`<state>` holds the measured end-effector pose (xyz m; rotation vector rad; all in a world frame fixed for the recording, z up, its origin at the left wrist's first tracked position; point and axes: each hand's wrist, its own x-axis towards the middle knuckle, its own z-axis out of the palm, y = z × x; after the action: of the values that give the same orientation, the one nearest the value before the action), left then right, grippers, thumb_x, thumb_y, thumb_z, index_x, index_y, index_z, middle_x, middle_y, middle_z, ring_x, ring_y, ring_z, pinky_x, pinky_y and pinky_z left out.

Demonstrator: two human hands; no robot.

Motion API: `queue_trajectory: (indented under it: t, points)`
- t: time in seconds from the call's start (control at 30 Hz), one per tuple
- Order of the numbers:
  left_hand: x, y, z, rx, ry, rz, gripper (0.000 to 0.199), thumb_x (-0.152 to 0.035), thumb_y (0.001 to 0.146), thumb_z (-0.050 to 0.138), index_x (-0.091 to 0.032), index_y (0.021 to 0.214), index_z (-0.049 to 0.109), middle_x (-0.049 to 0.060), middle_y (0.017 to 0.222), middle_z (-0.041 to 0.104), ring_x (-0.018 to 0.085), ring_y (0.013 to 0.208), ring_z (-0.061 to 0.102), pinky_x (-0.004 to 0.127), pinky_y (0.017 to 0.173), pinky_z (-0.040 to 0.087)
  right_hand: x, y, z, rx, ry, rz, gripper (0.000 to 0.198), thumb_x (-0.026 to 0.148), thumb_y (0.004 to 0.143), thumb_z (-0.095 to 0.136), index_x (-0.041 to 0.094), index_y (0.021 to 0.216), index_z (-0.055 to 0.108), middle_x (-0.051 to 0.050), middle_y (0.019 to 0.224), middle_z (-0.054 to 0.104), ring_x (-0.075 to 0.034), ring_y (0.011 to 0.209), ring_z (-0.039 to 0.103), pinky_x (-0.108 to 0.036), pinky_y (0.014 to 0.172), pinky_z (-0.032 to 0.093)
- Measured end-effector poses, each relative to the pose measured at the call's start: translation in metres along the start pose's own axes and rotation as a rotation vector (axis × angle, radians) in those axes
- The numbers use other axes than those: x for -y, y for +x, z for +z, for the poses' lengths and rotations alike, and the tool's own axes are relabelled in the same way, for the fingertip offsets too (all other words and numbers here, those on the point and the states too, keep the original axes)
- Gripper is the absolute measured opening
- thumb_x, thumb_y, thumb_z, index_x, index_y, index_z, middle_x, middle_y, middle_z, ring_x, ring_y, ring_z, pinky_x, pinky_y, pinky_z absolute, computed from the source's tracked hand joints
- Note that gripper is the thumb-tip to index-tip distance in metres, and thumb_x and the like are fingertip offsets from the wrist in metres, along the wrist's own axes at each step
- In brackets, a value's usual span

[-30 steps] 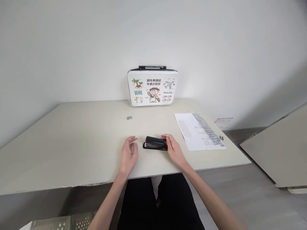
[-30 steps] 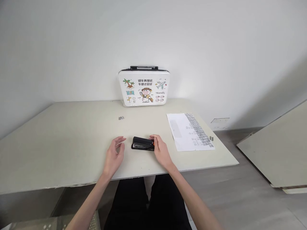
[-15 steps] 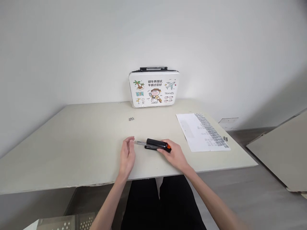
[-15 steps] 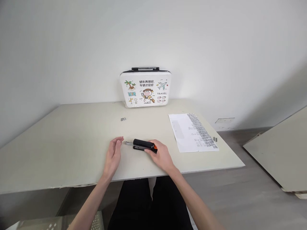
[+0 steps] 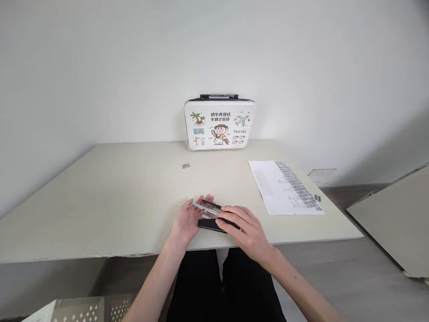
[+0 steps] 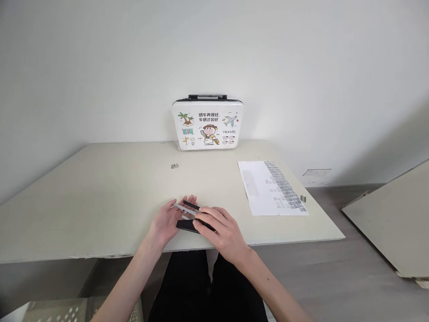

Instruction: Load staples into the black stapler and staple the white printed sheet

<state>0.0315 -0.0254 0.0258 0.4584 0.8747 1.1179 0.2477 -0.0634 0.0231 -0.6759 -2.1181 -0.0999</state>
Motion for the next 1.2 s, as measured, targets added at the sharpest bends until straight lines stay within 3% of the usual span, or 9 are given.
queue_trajectory:
  t: [0.13,0.23,0.33,0.43,0.6,0.8,0.93,1.03,1.2]
  points:
    - [-0.002,-0.005,0.001,-0.040,0.039,-0.001,0.022,-0.030,0.094,0.052,-0.018,0.097,0.071,0.014,0.129,0.073,0.031,0.130,0.064,0.046,0.107,0.055,-0.002,-0.004,-0.003,0.011,-0.026,0.016,0.041,0.005,0.100,0.058,0.033,0.128,0.068,-0.004,0.122,0.078,-0.024,0.124,0.069,-0.045,0.093,0.061]
    - [-0.003,-0.007,0.002,-0.117,0.020,0.016,0.020,-0.026,0.094,0.053,-0.019,0.093,0.071,0.014,0.116,0.075,0.027,0.111,0.071,0.043,0.100,0.057,-0.001,-0.004,-0.006,-0.043,0.021,0.069,0.049,0.001,0.099,0.054,0.035,0.131,0.067,-0.004,0.120,0.078,-0.025,0.124,0.069,-0.047,0.093,0.062]
    - [-0.002,-0.011,0.001,-0.184,0.057,0.164,0.015,-0.025,0.093,0.057,-0.019,0.088,0.069,0.009,0.094,0.069,0.020,0.085,0.067,0.038,0.089,0.057,0.001,-0.005,-0.009,-0.136,0.130,0.201,0.055,-0.002,0.095,0.049,0.035,0.132,0.067,-0.004,0.118,0.077,-0.026,0.123,0.068,-0.051,0.095,0.062]
    - [0.001,-0.020,-0.001,-0.204,0.268,0.338,0.015,-0.030,0.092,0.062,-0.021,0.099,0.071,0.001,0.078,0.054,0.015,0.069,0.051,0.031,0.073,0.050,0.002,-0.007,-0.009,-0.199,0.230,0.379,0.048,0.004,0.093,0.055,0.034,0.127,0.070,-0.006,0.118,0.076,-0.028,0.120,0.068,-0.053,0.095,0.062]
    - [0.008,-0.030,0.002,-0.214,0.658,0.449,0.039,-0.032,0.087,0.064,-0.031,0.126,0.070,-0.002,0.080,0.042,0.016,0.071,0.041,0.028,0.071,0.041,0.000,-0.011,-0.004,-0.224,0.301,0.530,0.034,0.011,0.092,0.061,0.031,0.117,0.072,-0.007,0.119,0.075,-0.027,0.119,0.069,-0.050,0.098,0.061]
    - [0.012,-0.032,0.009,-0.040,0.853,0.549,0.050,-0.031,0.084,0.067,-0.030,0.134,0.071,-0.001,0.081,0.041,0.018,0.074,0.043,0.030,0.073,0.043,-0.002,-0.001,0.014,-0.190,0.362,0.728,0.022,0.031,0.093,0.070,0.029,0.114,0.072,-0.009,0.122,0.075,-0.031,0.119,0.068,-0.051,0.101,0.056]
    - [0.004,-0.029,-0.004,-0.158,0.677,0.505,0.053,-0.026,0.080,0.068,-0.029,0.133,0.069,-0.004,0.079,0.039,0.014,0.067,0.040,0.027,0.068,0.041,-0.016,0.021,0.035,-0.137,0.428,0.864,0.027,0.044,0.089,0.075,0.027,0.110,0.072,-0.007,0.113,0.078,-0.030,0.106,0.071,-0.044,0.093,0.056]
    - [-0.005,-0.024,-0.021,-0.281,0.290,0.432,0.038,-0.026,0.082,0.070,-0.024,0.120,0.070,-0.004,0.078,0.040,0.012,0.066,0.040,0.025,0.067,0.043,-0.038,0.043,0.063,-0.081,0.463,0.892,0.029,0.047,0.086,0.075,0.026,0.106,0.071,-0.006,0.106,0.079,-0.028,0.097,0.071,-0.040,0.087,0.056]
    - [-0.012,-0.021,-0.039,-0.223,-0.165,0.369,0.021,-0.024,0.084,0.068,-0.020,0.104,0.066,-0.001,0.080,0.047,0.010,0.063,0.045,0.023,0.063,0.048,-0.077,0.086,0.132,0.005,0.432,0.821,0.029,0.046,0.084,0.074,0.025,0.103,0.069,-0.003,0.102,0.078,-0.025,0.094,0.070,-0.038,0.089,0.054]
